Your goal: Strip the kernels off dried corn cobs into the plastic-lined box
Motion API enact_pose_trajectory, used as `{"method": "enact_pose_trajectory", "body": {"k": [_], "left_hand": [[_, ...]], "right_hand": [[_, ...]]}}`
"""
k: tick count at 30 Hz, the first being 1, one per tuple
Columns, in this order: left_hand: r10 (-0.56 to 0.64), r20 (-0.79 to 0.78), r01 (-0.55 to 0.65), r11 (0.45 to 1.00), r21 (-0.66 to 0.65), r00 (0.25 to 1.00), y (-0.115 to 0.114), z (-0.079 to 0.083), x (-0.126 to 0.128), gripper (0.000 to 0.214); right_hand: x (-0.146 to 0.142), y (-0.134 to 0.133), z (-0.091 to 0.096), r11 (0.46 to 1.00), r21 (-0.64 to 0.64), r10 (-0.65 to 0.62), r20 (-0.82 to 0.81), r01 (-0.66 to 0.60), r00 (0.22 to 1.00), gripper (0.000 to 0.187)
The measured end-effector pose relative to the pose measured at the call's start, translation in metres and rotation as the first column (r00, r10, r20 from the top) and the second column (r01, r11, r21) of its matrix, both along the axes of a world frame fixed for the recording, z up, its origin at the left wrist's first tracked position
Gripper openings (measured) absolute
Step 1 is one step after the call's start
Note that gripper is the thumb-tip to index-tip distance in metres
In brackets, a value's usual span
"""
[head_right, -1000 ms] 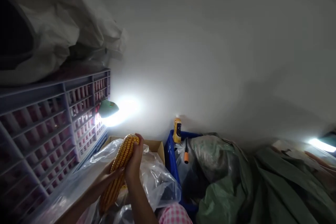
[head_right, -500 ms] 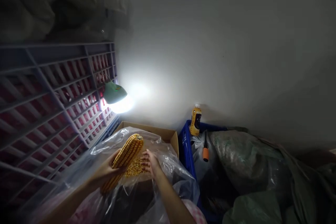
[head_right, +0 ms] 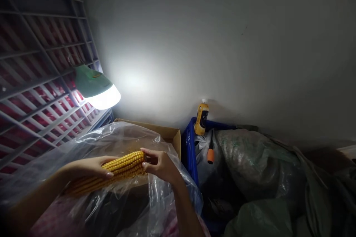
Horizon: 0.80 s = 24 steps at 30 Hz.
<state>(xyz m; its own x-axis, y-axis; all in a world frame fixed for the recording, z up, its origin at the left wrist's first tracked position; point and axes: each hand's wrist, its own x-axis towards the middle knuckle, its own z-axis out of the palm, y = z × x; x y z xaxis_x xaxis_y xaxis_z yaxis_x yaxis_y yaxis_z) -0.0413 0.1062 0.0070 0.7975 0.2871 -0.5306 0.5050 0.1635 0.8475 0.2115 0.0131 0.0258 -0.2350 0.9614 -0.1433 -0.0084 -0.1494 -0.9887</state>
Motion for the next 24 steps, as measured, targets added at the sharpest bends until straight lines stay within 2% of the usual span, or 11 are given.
{"method": "enact_pose_trajectory", "body": {"k": [3, 7, 11, 16, 20, 24], "left_hand": [[-0.045, -0.054, 0.043, 0.998, -0.037, 0.998, 0.008, -0.001, -0.006, 0.073], [-0.138, -0.146, 0.126, 0.988, -0.091, 0.980, 0.013, 0.008, -0.014, 0.070], [-0.193, -0.160, 0.178, 0.979, -0.098, 0.968, 0.021, 0.013, -0.021, 0.067], [-0.181, -0.235, 0.157, 0.981, -0.115, 0.955, 0.030, 0.002, -0.027, 0.069], [-0.155, -0.292, 0.119, 0.983, -0.137, 0.944, 0.034, -0.004, -0.032, 0.068], [-0.116, -0.291, 0.081, 0.988, -0.131, 0.950, 0.036, -0.004, -0.035, 0.063]], "right_hand": [[-0.005, 0.000, -0.004, 0.996, -0.061, 0.066, 0.032, -0.064, 0.997, 0.057], [-0.017, -0.002, -0.012, 0.987, -0.084, 0.143, 0.070, -0.137, 0.987, 0.061], [-0.030, -0.003, -0.028, 0.993, -0.044, 0.112, 0.169, -0.106, 0.979, 0.064], [-0.048, 0.005, -0.048, 1.000, 0.006, 0.027, 0.284, -0.030, 0.958, 0.061], [-0.057, 0.018, -0.062, 0.999, -0.013, -0.033, 0.251, 0.038, 0.967, 0.050], [-0.057, 0.025, -0.067, 0.995, -0.058, 0.089, 0.135, -0.082, 0.987, 0.054]]}}
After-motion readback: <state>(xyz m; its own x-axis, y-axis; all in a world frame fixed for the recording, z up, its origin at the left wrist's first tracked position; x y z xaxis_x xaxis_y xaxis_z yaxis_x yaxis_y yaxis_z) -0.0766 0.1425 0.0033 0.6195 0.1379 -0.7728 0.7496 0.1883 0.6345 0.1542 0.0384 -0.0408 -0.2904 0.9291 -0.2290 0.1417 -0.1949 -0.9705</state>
